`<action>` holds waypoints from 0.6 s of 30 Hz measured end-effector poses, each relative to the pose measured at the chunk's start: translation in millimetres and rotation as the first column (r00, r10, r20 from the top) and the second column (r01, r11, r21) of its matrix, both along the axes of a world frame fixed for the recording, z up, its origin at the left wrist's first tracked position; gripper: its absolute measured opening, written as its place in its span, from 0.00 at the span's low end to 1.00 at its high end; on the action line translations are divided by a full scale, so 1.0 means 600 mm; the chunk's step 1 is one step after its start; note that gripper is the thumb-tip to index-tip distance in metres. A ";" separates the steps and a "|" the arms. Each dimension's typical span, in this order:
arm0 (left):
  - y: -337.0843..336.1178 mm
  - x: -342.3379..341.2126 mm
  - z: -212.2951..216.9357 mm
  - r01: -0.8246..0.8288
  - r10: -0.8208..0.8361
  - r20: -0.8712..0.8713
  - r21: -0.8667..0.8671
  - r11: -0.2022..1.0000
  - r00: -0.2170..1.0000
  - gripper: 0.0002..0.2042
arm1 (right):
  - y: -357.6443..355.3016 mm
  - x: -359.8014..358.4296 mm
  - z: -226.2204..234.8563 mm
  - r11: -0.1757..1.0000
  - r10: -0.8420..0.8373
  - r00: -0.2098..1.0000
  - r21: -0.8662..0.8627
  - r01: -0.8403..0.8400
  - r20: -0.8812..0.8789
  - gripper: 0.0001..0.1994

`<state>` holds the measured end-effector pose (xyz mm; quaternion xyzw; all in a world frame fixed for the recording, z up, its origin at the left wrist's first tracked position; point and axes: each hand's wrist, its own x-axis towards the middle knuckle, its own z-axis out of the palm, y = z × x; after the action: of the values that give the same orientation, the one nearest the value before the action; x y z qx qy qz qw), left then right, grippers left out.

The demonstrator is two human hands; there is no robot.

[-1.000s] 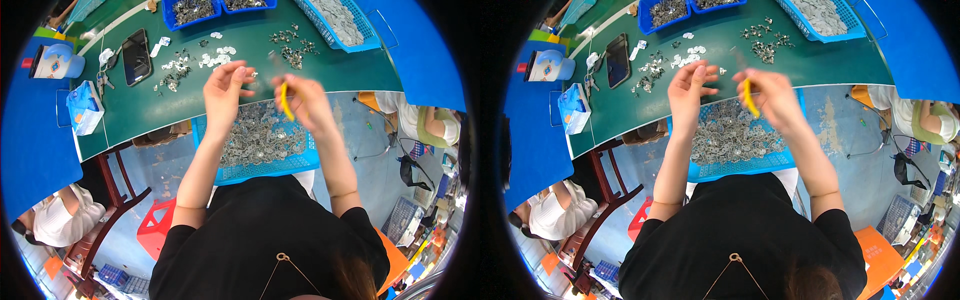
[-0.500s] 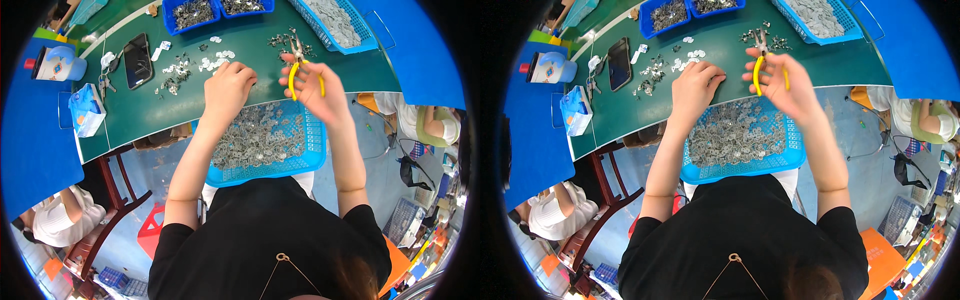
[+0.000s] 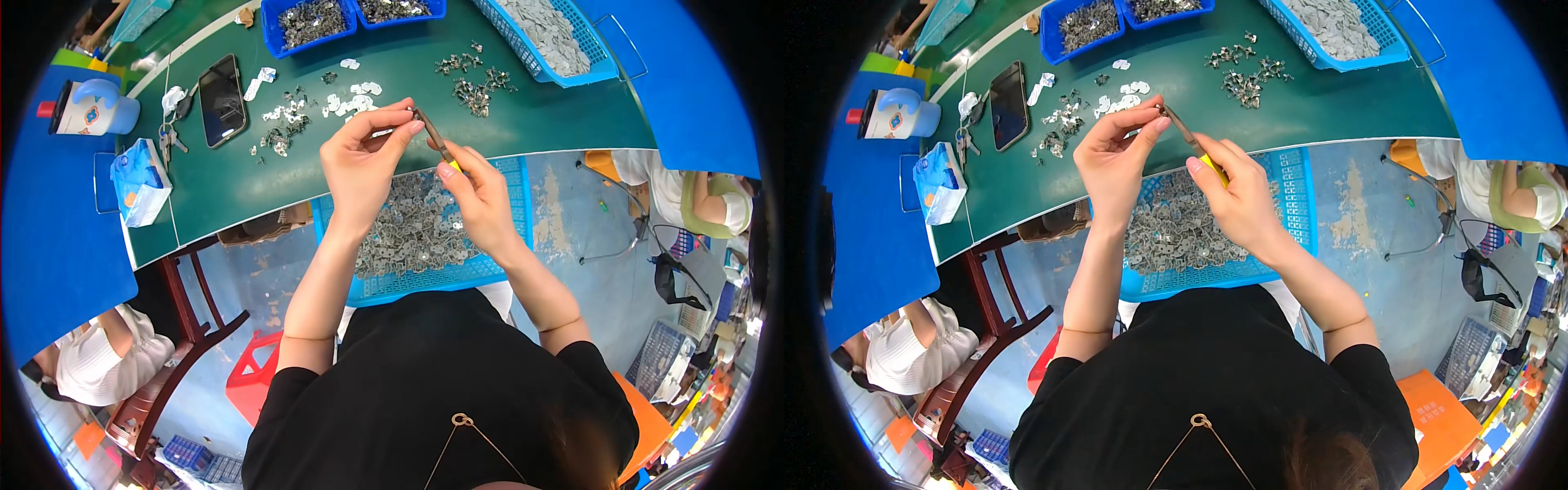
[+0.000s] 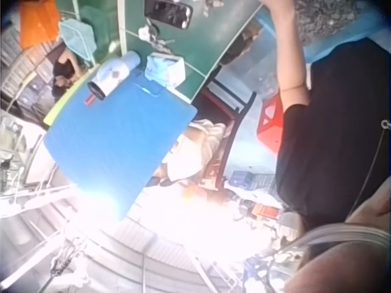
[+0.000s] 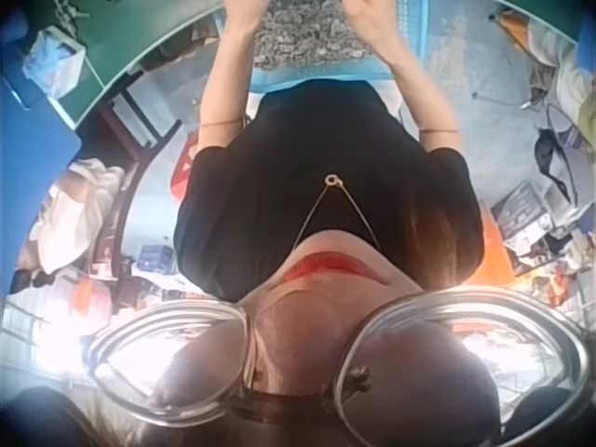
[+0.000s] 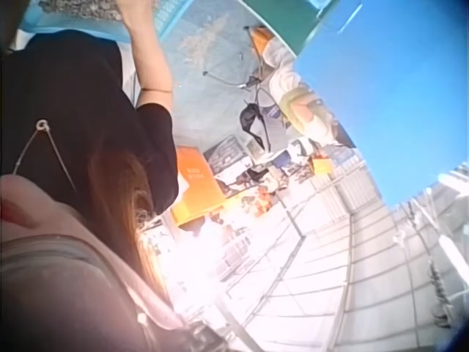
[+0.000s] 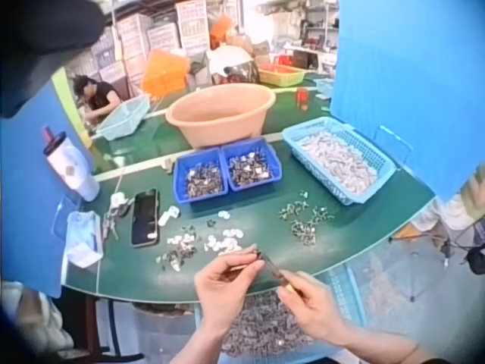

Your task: Use pliers to assemble small metal components and white plastic rings at a factory workbench.

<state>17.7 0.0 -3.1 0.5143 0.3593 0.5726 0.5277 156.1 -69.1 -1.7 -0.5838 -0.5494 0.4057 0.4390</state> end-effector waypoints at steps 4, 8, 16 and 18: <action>-0.003 -0.002 0.000 0.027 -0.027 0.018 -0.010 1.000 0.999 0.06 | -0.001 0.001 0.000 1.000 -0.009 1.000 -0.009 0.009 -0.008 0.16; -0.002 -0.005 0.001 0.030 -0.029 0.020 -0.017 0.999 0.999 0.06 | -0.002 0.000 -0.001 1.000 -0.020 1.000 -0.016 0.020 -0.013 0.15; -0.002 -0.009 0.002 0.027 -0.028 -0.006 -0.020 0.999 1.000 0.05 | -0.001 -0.001 -0.001 1.000 -0.026 1.000 -0.008 0.027 0.016 0.15; -0.002 -0.009 0.002 0.027 -0.027 -0.016 -0.016 1.000 1.000 0.05 | -0.001 -0.002 0.000 1.000 -0.028 0.999 -0.005 0.028 0.019 0.14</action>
<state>12.2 -1.0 -2.0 0.5195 0.3610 0.5586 0.5364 155.2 -69.9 -1.8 -0.5962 -0.5444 0.3954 0.4380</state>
